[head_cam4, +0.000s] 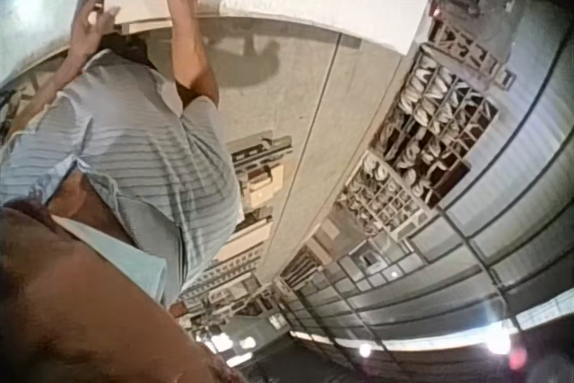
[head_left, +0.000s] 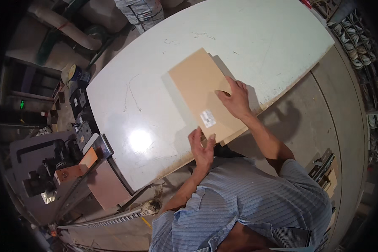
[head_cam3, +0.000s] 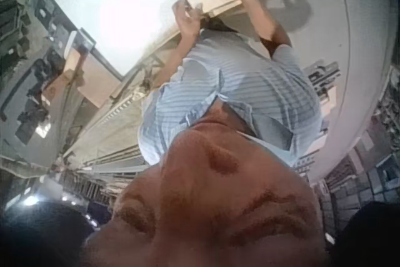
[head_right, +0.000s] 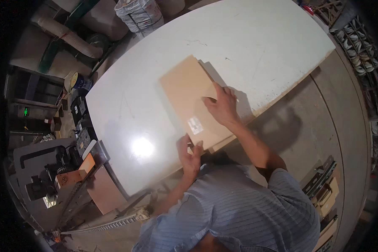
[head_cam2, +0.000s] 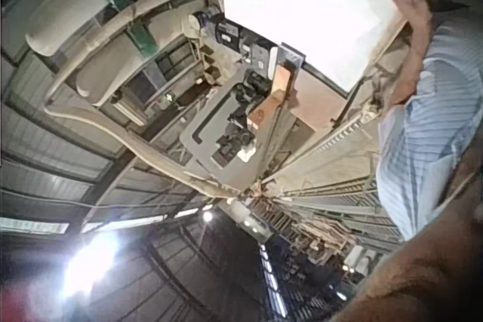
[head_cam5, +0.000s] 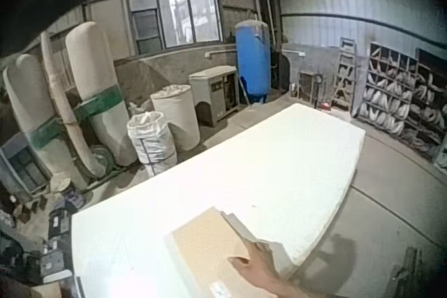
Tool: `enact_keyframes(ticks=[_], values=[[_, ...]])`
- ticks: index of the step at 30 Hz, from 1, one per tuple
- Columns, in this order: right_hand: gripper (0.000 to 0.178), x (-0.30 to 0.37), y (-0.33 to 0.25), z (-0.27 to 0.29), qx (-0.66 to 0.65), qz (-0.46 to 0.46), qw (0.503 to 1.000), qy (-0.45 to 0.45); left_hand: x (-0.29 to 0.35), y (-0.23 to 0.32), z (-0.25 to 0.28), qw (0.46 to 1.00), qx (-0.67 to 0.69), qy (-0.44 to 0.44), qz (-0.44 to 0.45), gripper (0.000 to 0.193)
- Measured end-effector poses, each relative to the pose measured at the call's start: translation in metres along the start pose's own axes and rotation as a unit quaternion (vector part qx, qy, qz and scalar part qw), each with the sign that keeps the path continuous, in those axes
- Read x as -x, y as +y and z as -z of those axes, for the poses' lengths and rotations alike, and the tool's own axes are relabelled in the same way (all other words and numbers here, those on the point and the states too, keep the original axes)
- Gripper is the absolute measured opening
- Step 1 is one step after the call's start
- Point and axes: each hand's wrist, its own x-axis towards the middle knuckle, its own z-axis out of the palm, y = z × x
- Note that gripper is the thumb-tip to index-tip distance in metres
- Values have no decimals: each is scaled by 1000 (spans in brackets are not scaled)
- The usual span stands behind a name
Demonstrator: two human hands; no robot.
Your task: Feeding wood panels into a processing machine and stacking them.
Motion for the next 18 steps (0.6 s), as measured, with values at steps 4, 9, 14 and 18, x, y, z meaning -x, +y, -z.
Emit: enact_keyframes(ticks=[4,9,14,18], values=[[70,15,43,-16,49,70,995,59,2,-8,-2,986,-119,-99,-53,55],[75,7,59,-14,-104,21,994,22,-21,-12,-7,996,-2,-73,55,66],[74,-14,48,13,-173,-33,978,-116,-84,-21,-13,997,-43,-42,-44,69],[71,-17,82,-10,-110,26,989,-93,-97,-13,-36,990,-106,-61,-72,75]])
